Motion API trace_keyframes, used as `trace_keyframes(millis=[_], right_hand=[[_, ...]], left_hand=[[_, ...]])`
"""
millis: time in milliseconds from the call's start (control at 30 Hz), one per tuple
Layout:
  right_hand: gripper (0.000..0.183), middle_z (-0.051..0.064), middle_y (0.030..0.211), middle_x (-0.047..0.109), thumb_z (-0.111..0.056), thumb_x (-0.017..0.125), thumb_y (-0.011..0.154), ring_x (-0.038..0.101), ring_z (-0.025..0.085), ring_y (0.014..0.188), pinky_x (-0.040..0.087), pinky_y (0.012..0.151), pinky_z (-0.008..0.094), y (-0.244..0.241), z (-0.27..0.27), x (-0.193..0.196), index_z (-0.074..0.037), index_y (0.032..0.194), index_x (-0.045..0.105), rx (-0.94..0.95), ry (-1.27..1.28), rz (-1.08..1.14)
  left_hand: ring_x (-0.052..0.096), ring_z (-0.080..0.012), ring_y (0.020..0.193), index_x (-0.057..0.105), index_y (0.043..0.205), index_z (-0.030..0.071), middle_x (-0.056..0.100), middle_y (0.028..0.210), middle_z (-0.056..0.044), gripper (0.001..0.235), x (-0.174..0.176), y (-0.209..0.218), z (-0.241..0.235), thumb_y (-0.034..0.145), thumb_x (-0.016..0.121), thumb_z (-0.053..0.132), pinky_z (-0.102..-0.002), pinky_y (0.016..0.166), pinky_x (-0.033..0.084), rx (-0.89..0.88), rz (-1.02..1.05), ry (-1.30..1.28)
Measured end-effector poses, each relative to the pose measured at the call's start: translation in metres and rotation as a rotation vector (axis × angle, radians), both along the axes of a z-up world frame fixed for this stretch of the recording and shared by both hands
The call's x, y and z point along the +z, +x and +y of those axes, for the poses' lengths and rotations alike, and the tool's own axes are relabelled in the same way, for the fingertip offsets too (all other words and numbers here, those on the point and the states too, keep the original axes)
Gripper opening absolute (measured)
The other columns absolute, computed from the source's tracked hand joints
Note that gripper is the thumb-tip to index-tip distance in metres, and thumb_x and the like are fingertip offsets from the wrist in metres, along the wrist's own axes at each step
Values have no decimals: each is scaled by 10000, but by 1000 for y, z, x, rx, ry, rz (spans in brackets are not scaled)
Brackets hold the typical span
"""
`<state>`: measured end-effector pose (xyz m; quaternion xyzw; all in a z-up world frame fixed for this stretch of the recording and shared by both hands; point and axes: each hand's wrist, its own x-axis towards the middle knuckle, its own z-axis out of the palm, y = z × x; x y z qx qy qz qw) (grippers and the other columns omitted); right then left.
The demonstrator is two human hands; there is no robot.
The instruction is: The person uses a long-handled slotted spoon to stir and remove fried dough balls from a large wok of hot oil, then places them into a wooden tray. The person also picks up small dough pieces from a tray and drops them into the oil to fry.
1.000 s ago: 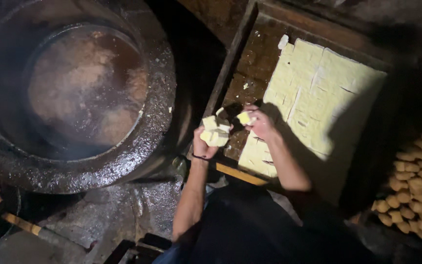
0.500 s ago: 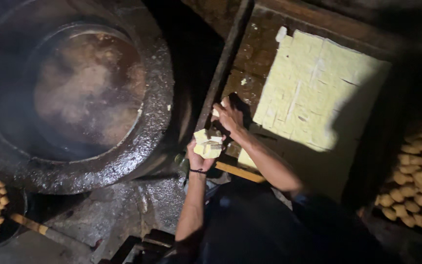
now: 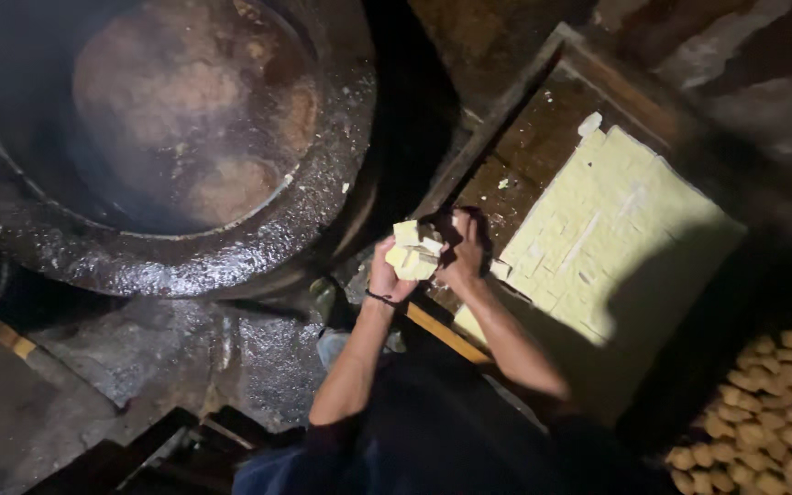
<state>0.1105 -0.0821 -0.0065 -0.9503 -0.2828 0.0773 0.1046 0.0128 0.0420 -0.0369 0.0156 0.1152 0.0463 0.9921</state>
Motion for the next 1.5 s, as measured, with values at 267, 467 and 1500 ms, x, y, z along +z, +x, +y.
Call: trace_keyframes(millis=[267, 467, 1500], right_hand=[[637, 105, 1502, 447, -52, 718, 784, 632, 358, 1013, 604, 663, 445, 14, -5, -31, -125, 1399, 567, -117, 108, 327], [511, 107, 1317, 595, 35, 664, 861, 715, 237, 979, 615, 681, 253, 48, -40, -48, -108, 1351, 661, -98, 468, 427], [259, 163, 1156, 574, -231, 753, 918, 643, 344, 995, 548, 835, 430, 26, 103, 90, -79, 1122, 703, 81, 740, 43]], left_hand=[[608, -497, 1254, 521, 1465, -57, 620, 1374, -238, 693, 17, -12, 13, 979, 493, 436, -565, 998, 566, -20, 35, 39], [586, -500, 1274, 530, 1436, -3, 616, 1404, -189, 654, 26, -15, 14, 966, 511, 451, -564, 965, 564, 3, 15, 86], [719, -233, 1034, 623, 1296, 70, 729, 1174, -76, 414, -9, 45, 61, 1073, 520, 403, -389, 910, 581, 101, 115, 144]])
